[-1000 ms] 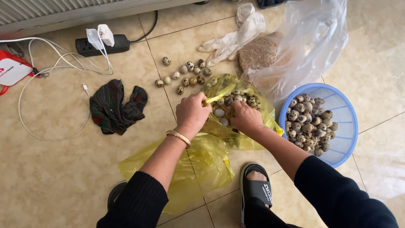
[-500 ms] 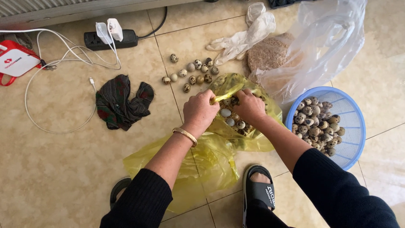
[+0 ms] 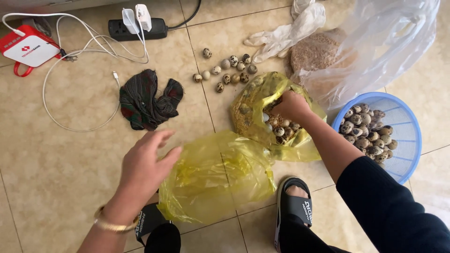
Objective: Sorting and bagging quail eggs from a pile on the floor into a yellow plastic bag.
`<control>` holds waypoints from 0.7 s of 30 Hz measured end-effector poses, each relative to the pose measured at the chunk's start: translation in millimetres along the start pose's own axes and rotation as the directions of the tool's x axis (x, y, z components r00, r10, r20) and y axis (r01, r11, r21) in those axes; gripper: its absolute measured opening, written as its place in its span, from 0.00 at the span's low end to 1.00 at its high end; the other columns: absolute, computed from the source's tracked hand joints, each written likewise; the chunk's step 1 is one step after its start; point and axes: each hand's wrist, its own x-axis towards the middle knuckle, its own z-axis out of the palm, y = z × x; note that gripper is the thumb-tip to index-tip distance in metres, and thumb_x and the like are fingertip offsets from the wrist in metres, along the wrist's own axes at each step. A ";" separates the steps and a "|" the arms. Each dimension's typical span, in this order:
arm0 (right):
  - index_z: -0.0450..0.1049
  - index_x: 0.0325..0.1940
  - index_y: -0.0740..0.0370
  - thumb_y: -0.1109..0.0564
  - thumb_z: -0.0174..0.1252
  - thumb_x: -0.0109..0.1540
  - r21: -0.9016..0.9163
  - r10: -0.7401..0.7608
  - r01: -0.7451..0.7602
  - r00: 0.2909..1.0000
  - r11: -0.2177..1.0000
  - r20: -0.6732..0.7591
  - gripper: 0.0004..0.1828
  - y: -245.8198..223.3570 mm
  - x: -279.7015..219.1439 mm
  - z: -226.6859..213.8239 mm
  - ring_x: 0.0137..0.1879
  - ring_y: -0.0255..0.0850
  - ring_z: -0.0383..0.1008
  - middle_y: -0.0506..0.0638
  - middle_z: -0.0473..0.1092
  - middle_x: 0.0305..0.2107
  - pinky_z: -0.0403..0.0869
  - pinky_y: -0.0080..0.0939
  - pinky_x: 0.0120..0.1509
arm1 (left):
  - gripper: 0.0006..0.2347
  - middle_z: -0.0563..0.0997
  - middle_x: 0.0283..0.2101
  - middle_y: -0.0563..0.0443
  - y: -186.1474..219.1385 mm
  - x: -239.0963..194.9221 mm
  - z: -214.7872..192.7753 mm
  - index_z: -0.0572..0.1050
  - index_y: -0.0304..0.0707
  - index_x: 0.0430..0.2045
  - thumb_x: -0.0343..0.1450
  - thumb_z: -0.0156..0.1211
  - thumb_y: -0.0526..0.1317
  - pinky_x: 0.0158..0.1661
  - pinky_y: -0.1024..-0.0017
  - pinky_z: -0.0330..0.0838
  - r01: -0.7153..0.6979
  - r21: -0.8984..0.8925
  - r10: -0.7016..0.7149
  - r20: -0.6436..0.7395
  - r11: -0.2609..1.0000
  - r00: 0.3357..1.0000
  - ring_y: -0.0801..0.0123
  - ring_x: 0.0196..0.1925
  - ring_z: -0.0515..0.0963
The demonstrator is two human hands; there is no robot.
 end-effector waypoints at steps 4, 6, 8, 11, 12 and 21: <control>0.69 0.43 0.62 0.67 0.66 0.59 0.749 -0.147 -0.119 0.949 0.651 0.279 0.13 9.3 -25.5 -28.1 0.32 0.45 0.72 0.55 0.71 0.30 0.74 0.44 0.37 | 0.19 0.83 0.54 0.58 -35.0 -23.1 -2.3 0.76 0.48 0.56 0.69 0.61 0.47 0.53 0.72 0.79 0.224 -0.012 -0.225 -0.033 0.974 0.974 0.73 0.55 0.81; 0.68 0.45 0.61 0.70 0.61 0.61 0.876 -0.225 -0.188 0.923 0.445 0.312 0.12 28.2 -22.4 -20.2 0.37 0.47 0.75 0.54 0.72 0.33 0.78 0.46 0.45 | 0.19 0.83 0.54 0.59 -45.4 -30.7 -0.5 0.77 0.47 0.55 0.69 0.60 0.46 0.55 0.71 0.76 0.329 -0.113 -0.334 -0.025 0.937 0.942 0.75 0.55 0.81; 0.74 0.40 0.57 0.70 0.62 0.58 0.979 -0.517 -0.186 0.832 0.080 0.200 0.12 44.9 -21.7 -11.0 0.45 0.47 0.80 0.59 0.77 0.37 0.72 0.40 0.34 | 0.16 0.85 0.50 0.59 -60.8 -35.3 7.6 0.80 0.48 0.51 0.69 0.61 0.46 0.51 0.72 0.77 0.387 -0.168 -0.398 -0.035 0.907 0.917 0.75 0.50 0.83; 0.72 0.47 0.50 0.74 0.59 0.59 0.957 -0.563 -0.271 0.809 -0.105 0.167 0.20 43.0 -31.8 -10.0 0.43 0.46 0.81 0.60 0.77 0.41 0.79 0.41 0.36 | 0.21 0.83 0.50 0.54 -64.6 -42.2 16.0 0.76 0.53 0.57 0.68 0.61 0.50 0.50 0.68 0.79 0.412 -0.113 -0.414 0.001 0.904 0.910 0.69 0.49 0.84; 0.72 0.47 0.50 0.74 0.59 0.59 0.957 -0.563 -0.270 0.809 -0.102 0.168 0.20 43.8 -31.8 -10.6 0.43 0.46 0.81 0.60 0.77 0.41 0.79 0.41 0.36 | 0.21 0.83 0.50 0.54 -58.3 -40.2 14.8 0.76 0.53 0.57 0.68 0.61 0.50 0.50 0.68 0.79 0.412 -0.116 -0.414 0.001 0.904 0.910 0.69 0.49 0.84; 0.72 0.60 0.61 0.66 0.55 0.67 0.977 -0.892 -0.130 0.441 -0.166 -0.093 0.17 -37.4 -133.8 -81.5 0.31 0.43 0.62 0.64 0.64 0.35 0.58 0.28 0.22 | 0.49 0.68 0.11 0.56 -49.1 -50.5 13.2 0.38 0.54 0.78 0.64 0.45 0.73 0.15 0.70 0.55 0.303 0.396 -0.395 0.174 0.867 0.902 0.67 0.12 0.65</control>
